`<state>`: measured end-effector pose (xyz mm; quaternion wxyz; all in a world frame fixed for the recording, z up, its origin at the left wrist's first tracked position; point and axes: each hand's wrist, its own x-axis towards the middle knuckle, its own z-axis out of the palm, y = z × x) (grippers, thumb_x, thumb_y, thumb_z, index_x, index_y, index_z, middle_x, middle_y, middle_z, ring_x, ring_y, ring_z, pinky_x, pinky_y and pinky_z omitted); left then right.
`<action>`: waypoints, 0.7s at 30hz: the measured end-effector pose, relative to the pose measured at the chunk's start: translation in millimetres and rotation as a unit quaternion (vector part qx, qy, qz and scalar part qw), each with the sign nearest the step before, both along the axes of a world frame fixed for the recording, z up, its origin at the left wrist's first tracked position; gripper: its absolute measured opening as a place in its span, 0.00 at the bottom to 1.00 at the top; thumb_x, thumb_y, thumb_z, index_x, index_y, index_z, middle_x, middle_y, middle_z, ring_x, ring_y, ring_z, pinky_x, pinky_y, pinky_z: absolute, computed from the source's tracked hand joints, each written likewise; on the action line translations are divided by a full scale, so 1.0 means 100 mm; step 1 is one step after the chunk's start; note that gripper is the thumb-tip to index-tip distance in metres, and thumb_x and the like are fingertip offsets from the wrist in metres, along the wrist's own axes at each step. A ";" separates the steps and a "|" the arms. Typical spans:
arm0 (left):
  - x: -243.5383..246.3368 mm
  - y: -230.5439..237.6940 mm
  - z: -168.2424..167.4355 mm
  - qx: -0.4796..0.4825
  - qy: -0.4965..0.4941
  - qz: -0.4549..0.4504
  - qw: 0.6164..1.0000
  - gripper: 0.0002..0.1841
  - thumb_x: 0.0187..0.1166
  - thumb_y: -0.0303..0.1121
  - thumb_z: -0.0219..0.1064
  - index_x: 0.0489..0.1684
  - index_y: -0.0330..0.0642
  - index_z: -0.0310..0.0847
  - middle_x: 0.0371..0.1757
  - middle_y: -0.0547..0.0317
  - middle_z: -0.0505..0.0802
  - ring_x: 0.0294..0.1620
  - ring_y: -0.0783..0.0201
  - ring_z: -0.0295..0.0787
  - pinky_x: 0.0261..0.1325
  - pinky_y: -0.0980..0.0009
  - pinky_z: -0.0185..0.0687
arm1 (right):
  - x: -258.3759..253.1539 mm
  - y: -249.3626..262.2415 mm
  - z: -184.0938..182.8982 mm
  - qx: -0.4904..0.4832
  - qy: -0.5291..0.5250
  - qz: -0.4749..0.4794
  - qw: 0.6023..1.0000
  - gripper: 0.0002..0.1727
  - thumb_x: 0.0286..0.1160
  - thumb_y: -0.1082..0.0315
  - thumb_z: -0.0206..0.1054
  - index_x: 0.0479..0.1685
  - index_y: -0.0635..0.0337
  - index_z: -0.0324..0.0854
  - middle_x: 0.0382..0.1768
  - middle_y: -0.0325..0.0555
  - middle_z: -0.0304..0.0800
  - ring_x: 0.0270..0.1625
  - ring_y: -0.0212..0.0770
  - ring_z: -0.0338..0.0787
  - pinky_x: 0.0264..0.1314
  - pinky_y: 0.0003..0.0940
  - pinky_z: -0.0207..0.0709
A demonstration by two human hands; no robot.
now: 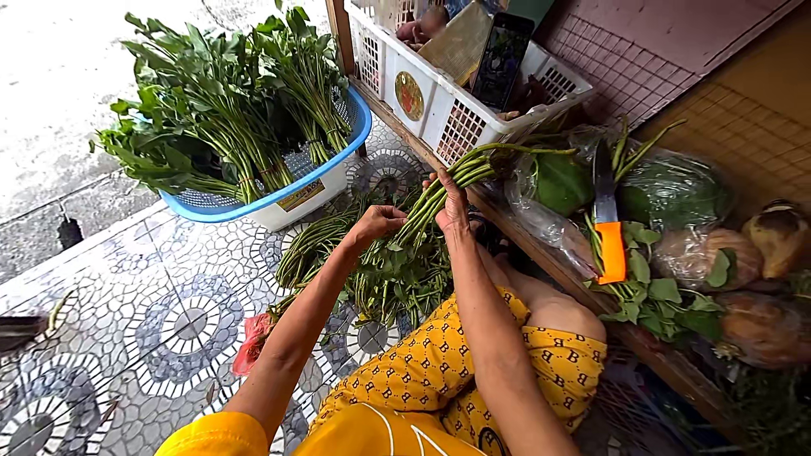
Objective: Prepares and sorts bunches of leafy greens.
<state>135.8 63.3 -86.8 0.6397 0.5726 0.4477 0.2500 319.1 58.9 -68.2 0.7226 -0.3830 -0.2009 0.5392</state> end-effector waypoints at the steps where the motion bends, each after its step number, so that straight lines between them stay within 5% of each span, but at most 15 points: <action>1: -0.01 0.00 -0.01 -0.005 -0.005 -0.009 1.000 0.06 0.80 0.27 0.71 0.46 0.34 0.87 0.33 0.61 0.90 0.28 0.75 0.81 0.34 0.77 0.79 | -0.01 -0.01 0.01 0.001 -0.005 0.007 1.000 0.04 0.88 0.71 0.60 0.51 0.60 0.77 0.35 0.44 0.92 0.36 0.37 0.94 0.45 0.31 0.90; 11: 0.02 0.13 0.30 0.043 0.059 -0.130 0.989 0.05 0.83 0.27 0.67 0.42 0.34 0.83 0.30 0.61 0.89 0.30 0.73 0.84 0.40 0.74 0.82 | -0.03 -0.05 0.05 0.005 -0.007 0.036 0.999 0.04 0.88 0.71 0.58 0.47 0.58 0.78 0.34 0.41 0.92 0.37 0.35 0.93 0.46 0.30 0.90; 21: -0.01 0.07 0.25 0.124 0.073 -0.111 0.983 0.05 0.81 0.30 0.70 0.41 0.38 0.85 0.32 0.58 0.90 0.28 0.70 0.83 0.37 0.70 0.81 | 0.00 -0.04 0.05 0.038 -0.005 0.051 0.998 0.06 0.84 0.73 0.59 0.38 0.55 0.78 0.24 0.37 0.86 0.28 0.34 0.89 0.41 0.32 0.89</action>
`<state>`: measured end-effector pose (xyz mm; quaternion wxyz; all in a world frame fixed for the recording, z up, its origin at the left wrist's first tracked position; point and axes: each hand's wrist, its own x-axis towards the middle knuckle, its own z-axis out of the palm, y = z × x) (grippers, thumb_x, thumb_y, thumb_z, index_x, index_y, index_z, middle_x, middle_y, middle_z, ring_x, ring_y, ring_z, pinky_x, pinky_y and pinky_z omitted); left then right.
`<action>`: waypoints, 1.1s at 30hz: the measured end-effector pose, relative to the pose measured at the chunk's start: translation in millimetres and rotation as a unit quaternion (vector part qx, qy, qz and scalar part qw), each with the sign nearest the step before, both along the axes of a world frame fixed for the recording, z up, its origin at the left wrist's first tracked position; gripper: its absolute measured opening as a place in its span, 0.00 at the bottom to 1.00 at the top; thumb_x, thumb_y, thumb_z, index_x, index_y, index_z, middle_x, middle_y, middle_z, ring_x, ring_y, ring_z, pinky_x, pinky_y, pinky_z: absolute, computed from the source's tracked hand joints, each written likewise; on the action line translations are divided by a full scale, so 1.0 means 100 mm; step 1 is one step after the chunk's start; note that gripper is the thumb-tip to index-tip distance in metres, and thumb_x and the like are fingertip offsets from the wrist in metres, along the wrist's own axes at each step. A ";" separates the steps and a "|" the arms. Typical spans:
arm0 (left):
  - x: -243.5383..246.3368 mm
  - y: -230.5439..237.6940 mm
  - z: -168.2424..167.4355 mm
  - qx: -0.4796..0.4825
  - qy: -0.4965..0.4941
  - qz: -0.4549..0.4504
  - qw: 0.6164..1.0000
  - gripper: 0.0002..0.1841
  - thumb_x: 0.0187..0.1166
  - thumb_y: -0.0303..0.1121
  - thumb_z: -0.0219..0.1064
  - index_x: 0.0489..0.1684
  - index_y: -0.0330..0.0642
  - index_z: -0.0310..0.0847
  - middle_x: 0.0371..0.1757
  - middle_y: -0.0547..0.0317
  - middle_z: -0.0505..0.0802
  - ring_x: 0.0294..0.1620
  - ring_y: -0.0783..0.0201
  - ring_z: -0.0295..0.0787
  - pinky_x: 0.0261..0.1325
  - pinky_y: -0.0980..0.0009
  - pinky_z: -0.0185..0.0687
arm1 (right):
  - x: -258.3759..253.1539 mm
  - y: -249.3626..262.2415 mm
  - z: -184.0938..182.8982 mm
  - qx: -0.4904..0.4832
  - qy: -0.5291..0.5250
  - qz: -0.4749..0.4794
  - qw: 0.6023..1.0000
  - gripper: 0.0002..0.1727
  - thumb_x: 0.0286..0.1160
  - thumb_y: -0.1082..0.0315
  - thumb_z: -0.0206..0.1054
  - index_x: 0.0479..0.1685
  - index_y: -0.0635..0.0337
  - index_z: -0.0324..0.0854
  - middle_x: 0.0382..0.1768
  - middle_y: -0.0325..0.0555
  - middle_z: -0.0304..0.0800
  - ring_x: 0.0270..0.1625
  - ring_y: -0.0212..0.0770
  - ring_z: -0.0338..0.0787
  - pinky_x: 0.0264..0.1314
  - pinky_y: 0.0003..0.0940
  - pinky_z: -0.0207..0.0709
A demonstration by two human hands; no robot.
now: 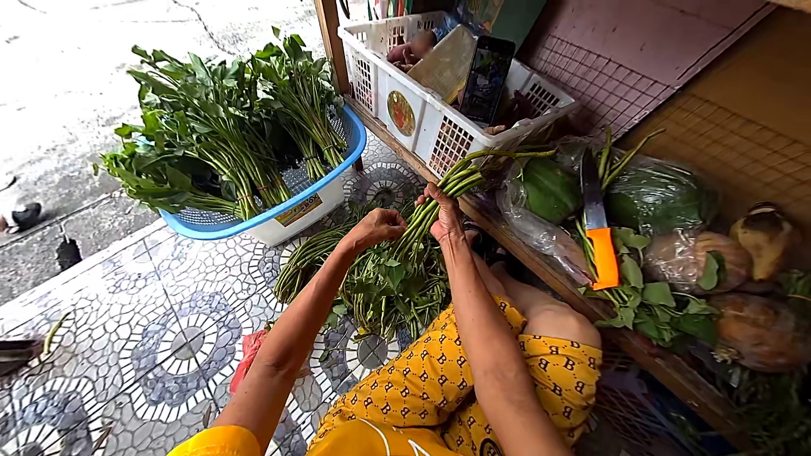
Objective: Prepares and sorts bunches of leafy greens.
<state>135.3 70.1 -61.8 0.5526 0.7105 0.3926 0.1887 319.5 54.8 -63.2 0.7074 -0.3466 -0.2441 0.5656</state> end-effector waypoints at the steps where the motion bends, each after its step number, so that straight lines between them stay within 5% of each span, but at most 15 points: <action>1: 0.00 -0.06 0.05 0.014 0.008 0.014 1.000 0.06 0.81 0.30 0.69 0.47 0.38 0.84 0.37 0.55 0.90 0.31 0.66 0.84 0.39 0.67 0.82 | -0.01 0.00 0.00 0.003 -0.001 -0.005 1.000 0.06 0.84 0.72 0.59 0.37 0.55 0.78 0.23 0.36 0.85 0.27 0.34 0.88 0.41 0.32 0.89; 4: 0.07 -0.16 0.19 0.107 0.004 0.062 0.992 0.19 0.86 0.33 0.64 0.72 0.40 0.74 0.59 0.45 0.89 0.47 0.52 0.90 0.50 0.52 0.87 | -0.03 -0.05 0.00 0.002 -0.037 -0.020 0.999 0.05 0.83 0.68 0.63 0.38 0.53 0.80 0.23 0.35 0.86 0.27 0.32 0.87 0.39 0.29 0.87; 6: 0.16 -0.18 0.33 0.258 -0.007 0.080 0.963 0.17 0.88 0.33 0.61 0.71 0.39 0.76 0.60 0.43 0.89 0.52 0.48 0.91 0.54 0.49 0.88 | -0.08 -0.16 0.04 -0.033 -0.094 -0.015 0.995 0.04 0.82 0.60 0.67 0.42 0.47 0.83 0.24 0.31 0.88 0.24 0.27 0.86 0.32 0.23 0.84; 8: 0.30 -0.04 0.51 0.412 0.013 0.047 0.910 0.16 0.87 0.29 0.62 0.69 0.39 0.82 0.65 0.40 0.87 0.61 0.44 0.88 0.62 0.47 0.85 | -0.14 -0.15 0.00 -0.037 -0.092 -0.004 0.995 0.03 0.78 0.64 0.68 0.44 0.50 0.82 0.23 0.35 0.88 0.22 0.28 0.86 0.29 0.25 0.83; 10: 0.43 0.28 0.59 0.528 0.039 -0.015 0.848 0.19 0.84 0.23 0.61 0.70 0.43 0.85 0.68 0.36 0.86 0.62 0.36 0.87 0.59 0.44 0.85 | -0.20 -0.10 -0.07 -0.027 -0.081 0.010 0.996 0.05 0.75 0.71 0.68 0.44 0.54 0.79 0.24 0.38 0.87 0.23 0.31 0.86 0.31 0.27 0.85; 16: 0.34 0.86 0.99 0.722 0.092 -0.235 0.645 0.17 0.83 0.20 0.57 0.62 0.44 0.88 0.69 0.42 0.87 0.73 0.39 0.82 0.76 0.44 0.73 | -0.32 -0.05 -0.13 -0.019 -0.057 0.075 0.995 0.02 0.73 0.79 0.66 0.37 0.64 0.79 0.22 0.44 0.88 0.24 0.35 0.89 0.35 0.28 0.87; 20: 0.23 0.98 1.24 0.752 0.081 -0.361 0.546 0.15 0.87 0.21 0.52 0.57 0.37 0.87 0.71 0.46 0.89 0.79 0.43 0.79 0.80 0.41 0.68 | -0.39 -0.09 -0.17 0.008 -0.056 0.127 0.990 0.05 0.68 0.81 0.67 0.36 0.64 0.77 0.22 0.42 0.87 0.25 0.34 0.89 0.37 0.27 0.87; 26: 0.02 1.02 1.29 0.750 0.063 -0.435 0.495 0.13 0.85 0.25 0.57 0.53 0.41 0.90 0.59 0.50 0.94 0.74 0.48 0.85 0.82 0.42 0.68 | -0.41 -0.14 -0.15 0.034 -0.058 0.231 0.971 0.08 0.63 0.77 0.69 0.37 0.58 0.77 0.22 0.37 0.89 0.26 0.32 0.89 0.37 0.27 0.87; 30: -0.13 0.99 1.28 0.755 0.053 -0.452 0.472 0.12 0.87 0.24 0.53 0.47 0.39 0.85 0.60 0.49 0.94 0.74 0.50 0.84 0.83 0.44 0.67 | -0.43 -0.17 -0.16 0.049 -0.084 0.308 0.946 0.08 0.63 0.77 0.68 0.36 0.55 0.77 0.24 0.34 0.89 0.27 0.31 0.89 0.38 0.27 0.87; 33: -0.28 0.92 1.35 0.754 0.067 -0.469 0.454 0.13 0.88 0.22 0.52 0.47 0.37 0.86 0.51 0.49 0.94 0.67 0.49 0.88 0.81 0.44 0.70 | -0.48 -0.21 -0.15 0.049 -0.108 0.341 0.933 0.09 0.63 0.77 0.70 0.37 0.55 0.78 0.26 0.34 0.89 0.28 0.31 0.89 0.38 0.27 0.87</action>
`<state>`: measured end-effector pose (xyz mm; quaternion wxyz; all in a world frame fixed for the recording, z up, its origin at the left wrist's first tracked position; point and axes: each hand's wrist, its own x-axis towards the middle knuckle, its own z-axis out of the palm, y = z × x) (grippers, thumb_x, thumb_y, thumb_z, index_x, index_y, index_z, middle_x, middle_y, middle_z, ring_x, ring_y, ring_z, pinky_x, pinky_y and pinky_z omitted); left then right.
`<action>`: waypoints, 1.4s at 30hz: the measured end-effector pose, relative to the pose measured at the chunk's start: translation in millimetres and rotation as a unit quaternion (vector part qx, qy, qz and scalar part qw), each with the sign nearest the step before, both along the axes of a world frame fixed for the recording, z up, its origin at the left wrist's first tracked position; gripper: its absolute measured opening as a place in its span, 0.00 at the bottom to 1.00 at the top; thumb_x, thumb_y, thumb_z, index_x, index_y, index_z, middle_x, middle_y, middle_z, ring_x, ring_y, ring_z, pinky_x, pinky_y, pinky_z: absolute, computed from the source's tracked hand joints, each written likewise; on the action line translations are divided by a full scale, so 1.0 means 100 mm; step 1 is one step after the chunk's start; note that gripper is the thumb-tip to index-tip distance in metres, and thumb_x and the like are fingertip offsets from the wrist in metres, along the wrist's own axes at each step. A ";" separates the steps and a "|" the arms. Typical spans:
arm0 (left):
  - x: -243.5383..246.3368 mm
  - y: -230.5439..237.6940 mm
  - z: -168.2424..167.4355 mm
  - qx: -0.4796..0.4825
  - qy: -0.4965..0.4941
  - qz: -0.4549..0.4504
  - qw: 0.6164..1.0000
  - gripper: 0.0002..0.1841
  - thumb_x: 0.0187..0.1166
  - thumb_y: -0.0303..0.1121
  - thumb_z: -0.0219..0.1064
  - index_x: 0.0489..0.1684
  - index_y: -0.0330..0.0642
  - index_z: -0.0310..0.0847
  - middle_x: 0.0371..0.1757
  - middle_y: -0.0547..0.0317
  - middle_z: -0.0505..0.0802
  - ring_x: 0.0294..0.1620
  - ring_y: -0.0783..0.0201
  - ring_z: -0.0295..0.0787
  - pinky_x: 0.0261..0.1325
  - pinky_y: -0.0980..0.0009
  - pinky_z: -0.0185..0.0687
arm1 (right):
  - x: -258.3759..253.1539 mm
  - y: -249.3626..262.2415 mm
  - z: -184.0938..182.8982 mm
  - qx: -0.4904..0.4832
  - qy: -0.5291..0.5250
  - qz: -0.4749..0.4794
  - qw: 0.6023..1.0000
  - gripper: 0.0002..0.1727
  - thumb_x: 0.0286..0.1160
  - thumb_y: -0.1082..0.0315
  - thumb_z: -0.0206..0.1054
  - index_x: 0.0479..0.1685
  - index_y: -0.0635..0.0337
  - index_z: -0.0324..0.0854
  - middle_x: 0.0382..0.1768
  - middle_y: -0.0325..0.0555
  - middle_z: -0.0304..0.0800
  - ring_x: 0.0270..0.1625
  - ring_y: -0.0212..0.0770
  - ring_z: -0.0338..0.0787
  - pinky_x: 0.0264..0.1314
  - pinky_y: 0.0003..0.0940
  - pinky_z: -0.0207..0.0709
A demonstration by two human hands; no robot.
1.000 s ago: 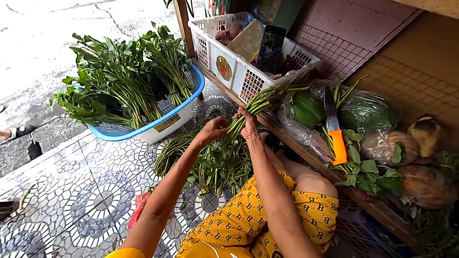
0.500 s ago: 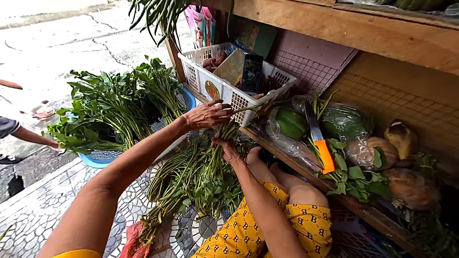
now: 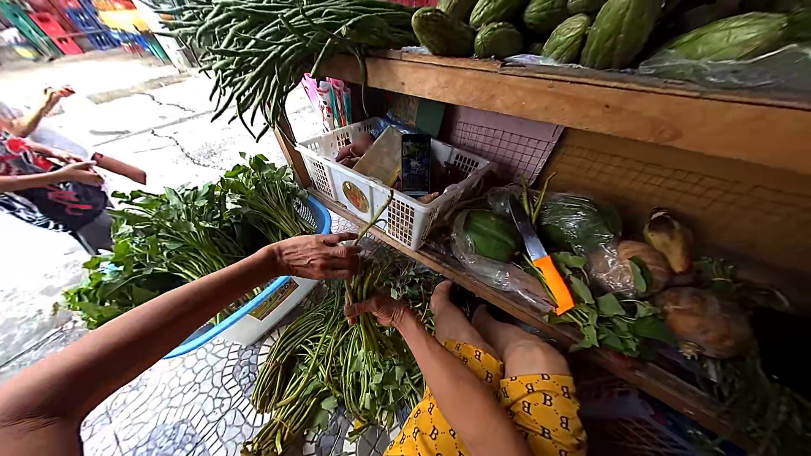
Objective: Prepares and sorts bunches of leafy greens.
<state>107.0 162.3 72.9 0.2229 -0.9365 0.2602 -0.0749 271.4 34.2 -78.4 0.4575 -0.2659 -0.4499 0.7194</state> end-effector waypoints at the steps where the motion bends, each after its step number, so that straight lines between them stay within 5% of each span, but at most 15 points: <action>1: -0.06 -0.02 0.02 0.010 0.001 -0.003 1.000 0.13 0.86 0.22 0.53 0.47 0.37 0.88 0.47 0.49 0.95 0.64 0.49 0.90 0.78 0.44 0.73 | -0.01 -0.01 -0.01 0.001 -0.006 0.003 1.000 0.09 0.63 0.77 0.71 0.38 0.55 0.78 0.26 0.34 0.90 0.28 0.31 0.89 0.38 0.27 0.87; 9: -0.52 -0.12 -0.09 0.009 0.052 0.049 0.997 0.14 0.87 0.18 0.49 0.58 0.27 0.80 0.46 0.41 0.90 0.52 0.44 0.91 0.77 0.44 0.75 | -0.06 0.03 -0.01 -0.002 -0.062 0.056 0.996 0.09 0.67 0.79 0.70 0.41 0.57 0.79 0.29 0.34 0.90 0.30 0.30 0.90 0.39 0.26 0.87; 15: -0.56 -0.21 -0.27 -0.063 0.012 0.078 0.995 0.09 0.86 0.24 0.55 0.39 0.34 0.80 0.36 0.47 0.86 0.42 0.48 0.87 0.65 0.53 0.82 | -0.08 0.02 0.03 0.005 -0.115 0.065 0.991 0.08 0.69 0.81 0.71 0.38 0.59 0.81 0.28 0.34 0.91 0.28 0.28 0.89 0.39 0.25 0.87; 19: -0.52 -0.26 -0.46 -0.160 -0.071 0.159 0.972 0.10 0.83 0.28 0.57 0.36 0.36 0.83 0.35 0.48 0.88 0.42 0.48 0.88 0.52 0.58 0.84 | -0.09 0.03 0.02 0.001 -0.100 0.037 0.994 0.08 0.68 0.81 0.72 0.37 0.59 0.80 0.27 0.34 0.91 0.29 0.28 0.90 0.39 0.25 0.87; 23: -0.43 -0.33 -0.07 -0.341 -0.176 0.391 0.836 0.12 0.78 0.24 0.58 0.41 0.22 0.86 0.42 0.32 0.90 0.47 0.37 0.90 0.54 0.42 0.83 | -0.07 0.04 -0.15 -0.022 -0.191 0.055 0.980 0.12 0.68 0.78 0.76 0.47 0.65 0.81 0.32 0.38 0.90 0.30 0.29 0.88 0.41 0.27 0.86; 26: -0.31 -0.12 0.12 -0.351 -0.226 0.457 0.785 0.12 0.86 0.23 0.55 0.53 0.23 0.83 0.48 0.33 0.88 0.50 0.39 0.88 0.58 0.43 0.81 | -0.10 0.03 -0.15 -0.027 -0.150 0.036 0.988 0.10 0.67 0.78 0.75 0.44 0.64 0.80 0.29 0.38 0.90 0.29 0.31 0.89 0.40 0.28 0.87; 31: 0.04 0.17 -0.67 -0.479 -0.146 0.509 0.700 0.18 0.91 0.27 0.54 0.71 0.31 0.81 0.57 0.37 0.92 0.57 0.45 0.91 0.69 0.47 0.80 | -0.03 0.07 0.00 -0.013 0.028 -0.066 0.997 0.07 0.67 0.78 0.67 0.39 0.57 0.77 0.25 0.36 0.89 0.28 0.32 0.90 0.40 0.28 0.87; 35: 0.25 0.23 -1.09 -0.515 -0.052 0.639 0.569 0.30 0.93 0.38 0.51 0.91 0.31 0.55 0.84 0.25 0.70 0.85 0.33 0.66 0.87 0.43 0.58 | 0.06 0.08 -0.04 -0.065 0.056 -0.198 0.976 0.05 0.71 0.80 0.65 0.41 0.64 0.77 0.23 0.40 0.87 0.25 0.34 0.88 0.36 0.28 0.87; 39: 0.37 -0.10 -1.19 -0.553 -0.162 0.630 0.520 0.26 0.93 0.36 0.54 0.86 0.31 0.64 0.75 0.28 0.81 0.75 0.34 0.78 0.79 0.38 0.68 | 0.10 0.14 -0.03 -0.086 0.053 -0.273 0.957 0.04 0.77 0.81 0.63 0.45 0.69 0.77 0.23 0.42 0.86 0.25 0.33 0.88 0.36 0.27 0.86; 42: 0.44 -0.34 -1.22 -0.694 -0.213 0.496 0.477 0.26 0.97 0.44 0.43 0.78 0.33 0.72 0.64 0.41 0.90 0.61 0.52 0.89 0.69 0.53 0.81 | 0.04 0.17 -0.03 -0.110 0.049 -0.302 0.946 0.09 0.73 0.82 0.69 0.49 0.72 0.78 0.30 0.49 0.88 0.31 0.38 0.89 0.40 0.31 0.88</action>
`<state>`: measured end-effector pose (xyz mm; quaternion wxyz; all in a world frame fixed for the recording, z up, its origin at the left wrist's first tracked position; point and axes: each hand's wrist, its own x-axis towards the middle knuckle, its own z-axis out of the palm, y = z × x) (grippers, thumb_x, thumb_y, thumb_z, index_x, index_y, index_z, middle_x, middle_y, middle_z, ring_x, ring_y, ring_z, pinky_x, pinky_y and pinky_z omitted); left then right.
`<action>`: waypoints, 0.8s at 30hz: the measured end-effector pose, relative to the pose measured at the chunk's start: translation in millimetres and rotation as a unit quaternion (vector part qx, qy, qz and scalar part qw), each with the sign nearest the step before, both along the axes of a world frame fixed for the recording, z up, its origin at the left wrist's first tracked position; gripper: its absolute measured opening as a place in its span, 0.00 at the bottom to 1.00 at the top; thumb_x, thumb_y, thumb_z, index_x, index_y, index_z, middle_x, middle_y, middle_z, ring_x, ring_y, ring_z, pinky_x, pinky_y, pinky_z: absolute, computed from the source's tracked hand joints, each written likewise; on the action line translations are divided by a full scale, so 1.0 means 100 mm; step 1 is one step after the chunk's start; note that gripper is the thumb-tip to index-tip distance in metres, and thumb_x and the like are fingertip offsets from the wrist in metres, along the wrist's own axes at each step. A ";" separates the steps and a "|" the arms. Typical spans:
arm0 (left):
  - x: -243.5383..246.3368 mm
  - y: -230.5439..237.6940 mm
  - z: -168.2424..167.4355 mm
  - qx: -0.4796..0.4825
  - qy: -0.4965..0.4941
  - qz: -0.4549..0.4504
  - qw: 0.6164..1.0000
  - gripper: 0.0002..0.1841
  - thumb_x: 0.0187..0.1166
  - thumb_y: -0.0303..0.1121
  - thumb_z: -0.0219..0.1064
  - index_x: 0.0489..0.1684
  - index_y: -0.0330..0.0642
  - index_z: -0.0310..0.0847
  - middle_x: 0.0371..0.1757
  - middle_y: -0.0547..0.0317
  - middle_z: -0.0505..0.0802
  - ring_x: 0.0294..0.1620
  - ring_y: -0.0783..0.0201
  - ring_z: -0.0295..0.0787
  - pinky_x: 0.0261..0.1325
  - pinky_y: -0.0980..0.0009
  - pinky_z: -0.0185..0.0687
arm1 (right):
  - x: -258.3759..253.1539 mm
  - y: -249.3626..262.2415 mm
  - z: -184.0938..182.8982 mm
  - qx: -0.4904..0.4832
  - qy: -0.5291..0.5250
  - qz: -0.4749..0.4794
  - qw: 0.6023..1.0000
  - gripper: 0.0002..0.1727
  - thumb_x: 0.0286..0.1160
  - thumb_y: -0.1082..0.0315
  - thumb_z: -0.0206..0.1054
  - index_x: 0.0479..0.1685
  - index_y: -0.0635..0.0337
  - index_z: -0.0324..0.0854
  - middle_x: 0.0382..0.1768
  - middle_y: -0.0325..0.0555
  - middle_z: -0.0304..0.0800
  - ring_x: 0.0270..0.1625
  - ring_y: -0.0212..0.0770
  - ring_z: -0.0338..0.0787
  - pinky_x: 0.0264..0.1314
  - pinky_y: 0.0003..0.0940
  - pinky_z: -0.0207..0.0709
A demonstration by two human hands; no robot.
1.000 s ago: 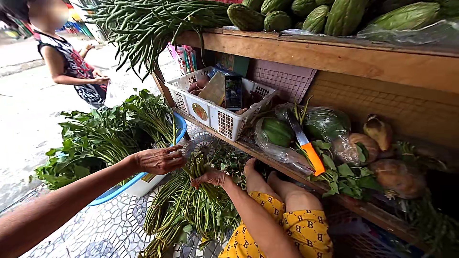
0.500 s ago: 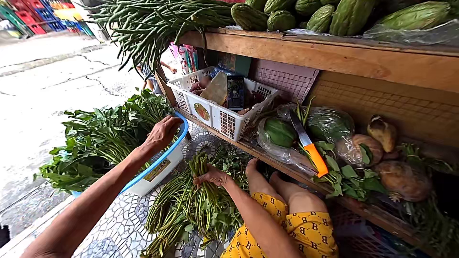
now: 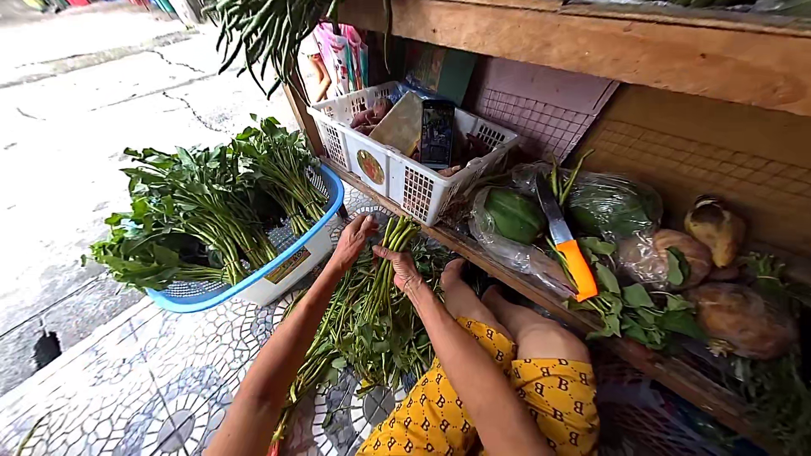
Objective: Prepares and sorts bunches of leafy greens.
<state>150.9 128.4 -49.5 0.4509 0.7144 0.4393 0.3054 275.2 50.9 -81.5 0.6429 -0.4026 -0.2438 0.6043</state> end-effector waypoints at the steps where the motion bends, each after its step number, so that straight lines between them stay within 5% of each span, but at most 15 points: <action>1: 0.03 -0.09 0.02 -0.019 -0.050 -0.013 0.998 0.26 0.96 0.45 0.42 0.75 0.35 0.75 0.59 0.46 0.92 0.55 0.59 0.91 0.62 0.60 0.85 | -0.03 0.00 0.01 -0.003 0.004 -0.002 1.000 0.11 0.71 0.82 0.70 0.50 0.72 0.78 0.32 0.50 0.89 0.32 0.39 0.90 0.42 0.32 0.89; 3: 0.10 -0.24 0.07 -0.021 -0.090 0.005 0.996 0.20 0.94 0.44 0.52 0.63 0.39 0.84 0.43 0.53 0.93 0.36 0.67 0.88 0.39 0.67 0.85 | -0.07 -0.01 0.03 0.000 0.006 0.000 1.000 0.13 0.68 0.84 0.71 0.50 0.71 0.79 0.33 0.49 0.90 0.32 0.38 0.91 0.42 0.32 0.89; 5: 0.14 -0.34 0.08 -0.017 -0.104 0.041 0.994 0.14 0.90 0.39 0.62 0.61 0.42 0.88 0.42 0.55 0.94 0.31 0.67 0.87 0.34 0.68 0.84 | -0.08 -0.02 0.02 0.007 0.001 0.003 1.000 0.14 0.63 0.86 0.71 0.47 0.71 0.80 0.30 0.48 0.90 0.31 0.37 0.90 0.40 0.31 0.89; 8: 0.21 -0.44 0.04 -0.024 -0.171 0.089 0.981 0.11 0.87 0.34 0.64 0.57 0.42 0.89 0.41 0.60 0.94 0.28 0.73 0.83 0.29 0.75 0.77 | -0.08 -0.04 0.04 0.005 -0.009 0.008 1.000 0.14 0.62 0.85 0.72 0.46 0.69 0.81 0.31 0.47 0.90 0.32 0.35 0.90 0.41 0.29 0.88; 12: 0.24 -0.55 -0.03 -0.003 -0.237 0.105 0.966 0.10 0.87 0.30 0.63 0.55 0.40 0.91 0.44 0.62 0.95 0.37 0.75 0.87 0.39 0.76 0.82 | -0.08 -0.06 0.04 0.002 -0.011 0.019 1.000 0.13 0.62 0.85 0.72 0.45 0.69 0.81 0.30 0.46 0.90 0.31 0.34 0.90 0.40 0.28 0.88; 15: 0.22 -0.58 -0.04 0.026 -0.243 0.067 0.967 0.12 0.88 0.28 0.59 0.59 0.38 0.87 0.51 0.61 0.94 0.49 0.73 0.90 0.56 0.72 0.86 | -0.08 -0.05 0.03 0.000 -0.016 0.034 0.999 0.14 0.62 0.85 0.71 0.46 0.67 0.79 0.32 0.44 0.89 0.33 0.33 0.90 0.42 0.28 0.87; 20: 0.20 -0.57 0.05 0.047 -0.156 0.049 0.985 0.13 0.87 0.33 0.63 0.64 0.39 0.81 0.48 0.59 0.93 0.43 0.72 0.89 0.52 0.69 0.86 | -0.07 -0.06 0.04 0.005 -0.019 0.060 0.998 0.15 0.61 0.86 0.71 0.47 0.66 0.78 0.32 0.43 0.89 0.34 0.31 0.90 0.42 0.27 0.88; 24: 0.22 -0.57 0.07 0.023 -0.200 0.071 0.977 0.10 0.81 0.29 0.70 0.55 0.40 0.87 0.45 0.62 0.95 0.43 0.72 0.91 0.52 0.70 0.87 | -0.06 -0.06 0.09 0.013 -0.037 0.074 0.996 0.15 0.61 0.87 0.71 0.46 0.66 0.79 0.33 0.42 0.89 0.35 0.30 0.90 0.44 0.27 0.87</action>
